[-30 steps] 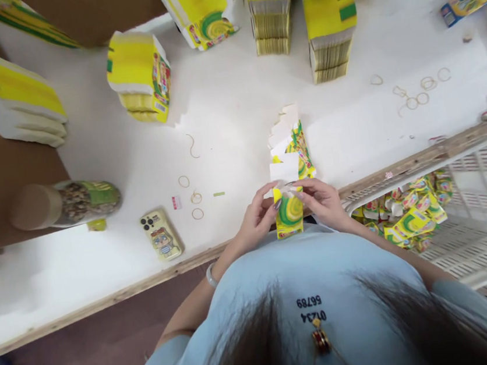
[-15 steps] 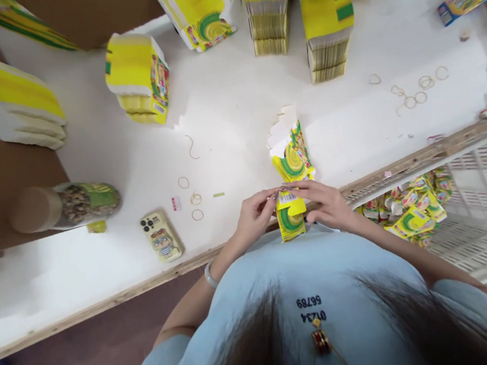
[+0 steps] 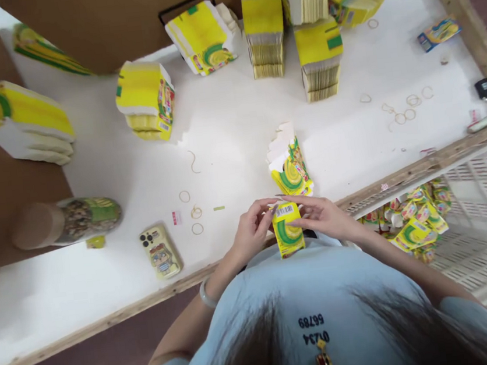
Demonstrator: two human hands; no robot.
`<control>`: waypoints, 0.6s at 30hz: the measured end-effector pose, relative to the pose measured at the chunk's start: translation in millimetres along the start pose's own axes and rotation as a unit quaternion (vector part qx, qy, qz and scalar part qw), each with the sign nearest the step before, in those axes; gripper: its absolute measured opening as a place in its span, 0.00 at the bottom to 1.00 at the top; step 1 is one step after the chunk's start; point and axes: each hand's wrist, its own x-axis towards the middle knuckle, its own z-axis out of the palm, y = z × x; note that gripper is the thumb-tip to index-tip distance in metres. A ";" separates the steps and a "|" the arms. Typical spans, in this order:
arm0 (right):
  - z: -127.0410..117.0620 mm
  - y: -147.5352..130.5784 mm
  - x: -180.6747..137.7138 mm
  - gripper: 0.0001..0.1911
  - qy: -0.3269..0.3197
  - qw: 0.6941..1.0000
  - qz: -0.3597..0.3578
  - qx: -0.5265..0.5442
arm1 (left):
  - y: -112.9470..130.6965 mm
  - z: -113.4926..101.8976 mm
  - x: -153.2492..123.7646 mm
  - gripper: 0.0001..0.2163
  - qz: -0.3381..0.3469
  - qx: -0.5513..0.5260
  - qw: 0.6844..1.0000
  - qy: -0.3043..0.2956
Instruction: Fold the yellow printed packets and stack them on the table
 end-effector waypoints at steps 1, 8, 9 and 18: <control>3.9 3.9 0.5 0.27 0.004 1.000 0.008 0.024 | -1.1 -2.3 0.9 0.18 0.017 0.019 1.000 -0.010; -55.8 0.8 -54.6 0.24 0.257 0.963 -0.020 -0.079 | 3.5 -19.9 93.2 0.14 0.210 0.256 0.941 0.069; -81.5 -1.3 -77.3 0.26 0.303 0.939 0.002 -0.160 | 5.7 -20.0 114.7 0.18 0.215 0.299 0.923 0.109; -149.0 -8.4 -123.2 0.44 0.446 0.630 -0.005 -0.636 | 22.7 -26.7 198.6 0.15 0.258 0.469 0.844 0.036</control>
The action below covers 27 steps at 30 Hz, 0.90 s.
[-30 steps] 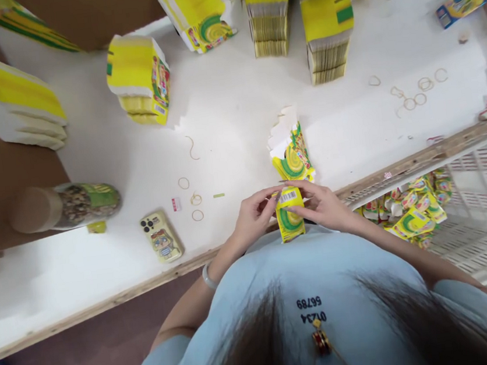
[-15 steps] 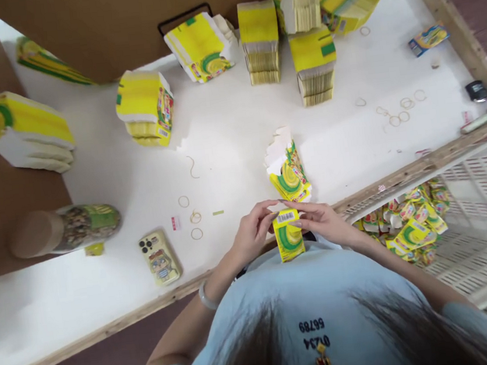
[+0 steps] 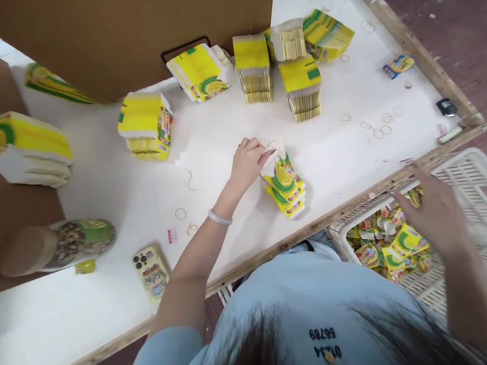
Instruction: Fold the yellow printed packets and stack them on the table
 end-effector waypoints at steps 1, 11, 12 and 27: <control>9.7 -29.1 8.4 0.40 0.029 0.997 -0.035 0.057 | 1.1 -5.2 -1.0 0.16 0.024 0.001 0.999 0.033; 82.6 -218.2 60.7 0.24 0.121 0.899 -0.223 0.356 | 61.4 -53.7 -55.7 0.23 -0.034 -0.293 0.949 0.110; 82.1 -219.1 57.4 0.21 0.119 0.891 -0.221 0.379 | 63.8 -52.4 -62.7 0.21 -0.035 -0.323 0.939 0.115; 61.1 -229.4 21.3 0.19 0.062 0.834 -0.007 0.548 | 95.3 12.1 -121.0 0.27 -0.084 -0.398 0.912 0.050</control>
